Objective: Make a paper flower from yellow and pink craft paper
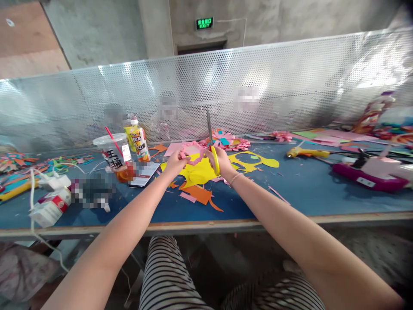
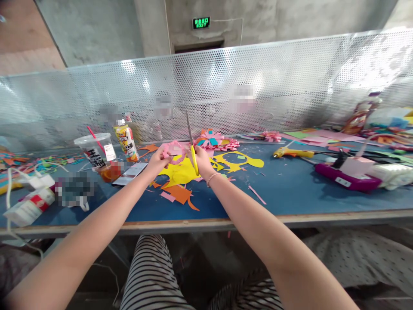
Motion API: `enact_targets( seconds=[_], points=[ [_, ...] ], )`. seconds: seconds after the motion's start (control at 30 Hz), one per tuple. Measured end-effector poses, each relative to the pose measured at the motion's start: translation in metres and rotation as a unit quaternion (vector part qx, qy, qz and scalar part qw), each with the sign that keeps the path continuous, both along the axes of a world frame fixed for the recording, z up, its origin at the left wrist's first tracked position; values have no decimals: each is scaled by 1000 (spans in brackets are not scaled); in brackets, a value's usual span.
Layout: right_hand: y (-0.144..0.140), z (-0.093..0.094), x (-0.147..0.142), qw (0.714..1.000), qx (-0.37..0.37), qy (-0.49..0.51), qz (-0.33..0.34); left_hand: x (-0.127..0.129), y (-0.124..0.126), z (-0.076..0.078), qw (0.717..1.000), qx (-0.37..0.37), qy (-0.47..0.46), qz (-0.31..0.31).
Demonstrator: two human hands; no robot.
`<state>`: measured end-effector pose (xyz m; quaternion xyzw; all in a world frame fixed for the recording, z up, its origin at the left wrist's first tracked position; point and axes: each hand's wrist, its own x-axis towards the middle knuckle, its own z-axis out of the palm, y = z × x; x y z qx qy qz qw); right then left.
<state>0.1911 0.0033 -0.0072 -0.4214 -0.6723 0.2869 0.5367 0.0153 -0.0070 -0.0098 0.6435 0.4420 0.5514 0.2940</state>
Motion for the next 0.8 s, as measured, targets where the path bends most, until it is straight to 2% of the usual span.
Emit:
enact_targets(
  seconds=[0.1, 0.47, 0.6, 0.8],
  points=[
    [2, 1, 2, 1000, 16, 6, 2, 0, -1, 0, 1000, -5, -3, 0],
    [5, 0, -2, 1000, -9, -8, -12, 2, -3, 1, 998, -24, -51, -14],
    [3, 2, -1, 999, -34, 6, 7, 2, -4, -1, 998, -39, -35, -24],
    [4, 1, -1, 1000, -26, 8, 14, 6, -6, -1, 997, -70, -4, -39]
  ],
)
